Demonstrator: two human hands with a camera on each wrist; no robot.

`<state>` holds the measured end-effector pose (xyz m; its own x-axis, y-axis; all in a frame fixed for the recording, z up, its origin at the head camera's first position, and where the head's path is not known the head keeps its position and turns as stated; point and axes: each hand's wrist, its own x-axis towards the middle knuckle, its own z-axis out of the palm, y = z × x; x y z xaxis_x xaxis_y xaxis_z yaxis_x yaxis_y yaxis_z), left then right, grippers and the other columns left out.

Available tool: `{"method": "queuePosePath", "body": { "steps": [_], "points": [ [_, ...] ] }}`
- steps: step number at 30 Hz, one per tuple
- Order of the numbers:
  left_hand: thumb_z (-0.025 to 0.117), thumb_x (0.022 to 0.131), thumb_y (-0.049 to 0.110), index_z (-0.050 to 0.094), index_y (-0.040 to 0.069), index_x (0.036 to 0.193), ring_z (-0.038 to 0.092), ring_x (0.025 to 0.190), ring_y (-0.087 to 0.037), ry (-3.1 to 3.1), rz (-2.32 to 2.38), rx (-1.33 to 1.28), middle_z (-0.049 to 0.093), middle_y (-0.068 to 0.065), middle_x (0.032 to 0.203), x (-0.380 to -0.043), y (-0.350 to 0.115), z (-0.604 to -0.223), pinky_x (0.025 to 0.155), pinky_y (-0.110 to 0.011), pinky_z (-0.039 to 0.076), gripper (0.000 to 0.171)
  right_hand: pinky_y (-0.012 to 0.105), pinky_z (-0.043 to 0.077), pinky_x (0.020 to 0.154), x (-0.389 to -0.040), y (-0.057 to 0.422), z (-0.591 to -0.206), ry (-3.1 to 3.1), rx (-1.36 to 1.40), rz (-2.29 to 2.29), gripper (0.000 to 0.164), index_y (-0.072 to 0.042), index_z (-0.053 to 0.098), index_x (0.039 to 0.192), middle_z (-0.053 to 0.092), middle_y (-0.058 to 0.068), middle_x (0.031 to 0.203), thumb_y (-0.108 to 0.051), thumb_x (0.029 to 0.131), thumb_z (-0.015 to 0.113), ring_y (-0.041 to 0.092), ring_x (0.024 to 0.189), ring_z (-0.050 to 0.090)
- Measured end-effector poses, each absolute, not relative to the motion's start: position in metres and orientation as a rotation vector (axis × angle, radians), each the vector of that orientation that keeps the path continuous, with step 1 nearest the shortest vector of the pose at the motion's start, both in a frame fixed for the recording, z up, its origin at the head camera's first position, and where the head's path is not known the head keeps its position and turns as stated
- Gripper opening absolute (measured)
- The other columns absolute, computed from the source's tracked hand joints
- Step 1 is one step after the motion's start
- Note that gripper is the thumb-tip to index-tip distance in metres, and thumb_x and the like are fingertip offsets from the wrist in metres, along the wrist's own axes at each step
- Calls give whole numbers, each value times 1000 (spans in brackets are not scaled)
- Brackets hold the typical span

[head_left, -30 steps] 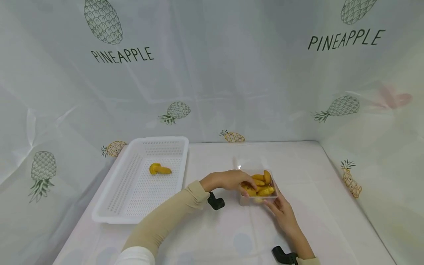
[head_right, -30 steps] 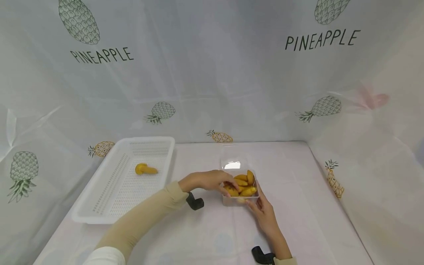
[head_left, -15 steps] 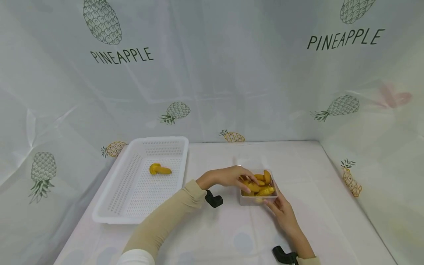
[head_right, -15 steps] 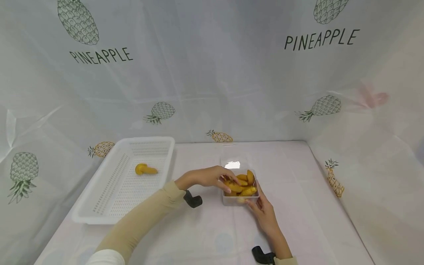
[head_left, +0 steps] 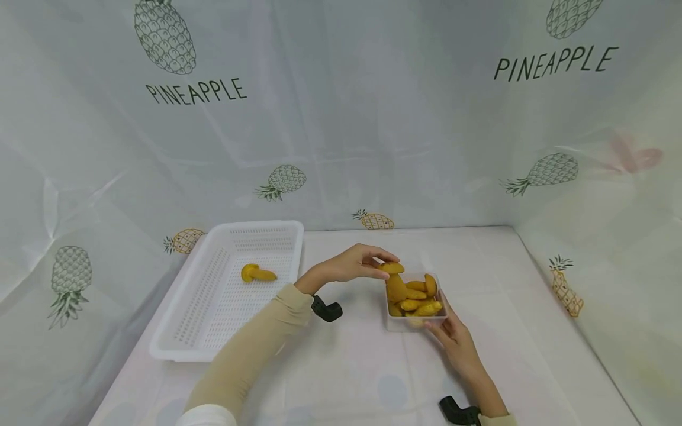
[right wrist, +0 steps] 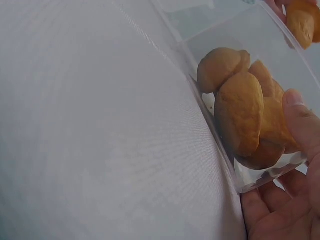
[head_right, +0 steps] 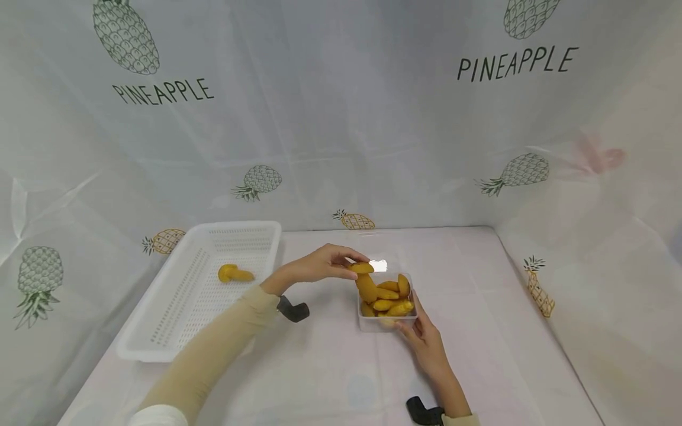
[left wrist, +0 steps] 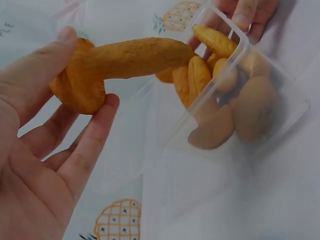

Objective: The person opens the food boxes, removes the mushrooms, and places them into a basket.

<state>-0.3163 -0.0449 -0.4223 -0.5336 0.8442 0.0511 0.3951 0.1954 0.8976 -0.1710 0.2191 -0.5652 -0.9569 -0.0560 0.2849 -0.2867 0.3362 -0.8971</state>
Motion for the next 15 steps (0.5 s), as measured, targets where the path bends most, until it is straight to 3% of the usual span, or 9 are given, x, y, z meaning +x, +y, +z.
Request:
{"method": "queuePosePath", "body": {
  "steps": [8, 15],
  "points": [
    [66, 96, 3, 58, -3, 136, 66, 107, -20, 2030, 1426, 1066, 62, -11, 133, -318, -80, -414, 95, -35, 53, 41, 4, 28, 99, -171, 218, -565, -2405, 299, 1671, 78, -19, 18, 161, 20, 17, 162, -11, 99, 64, 32, 144, 20],
    [67, 97, 11, 58, 2, 138, 65, 110, -24, 2129, 1497, 928, 60, -10, 134, -323, -123, -403, 98, -36, 51, 43, 3, 29, 98, -169, 218, -563, -2413, 294, 1660, 79, -17, 17, 161, 20, 17, 162, -12, 98, 65, 40, 143, 21]
  ]
}}
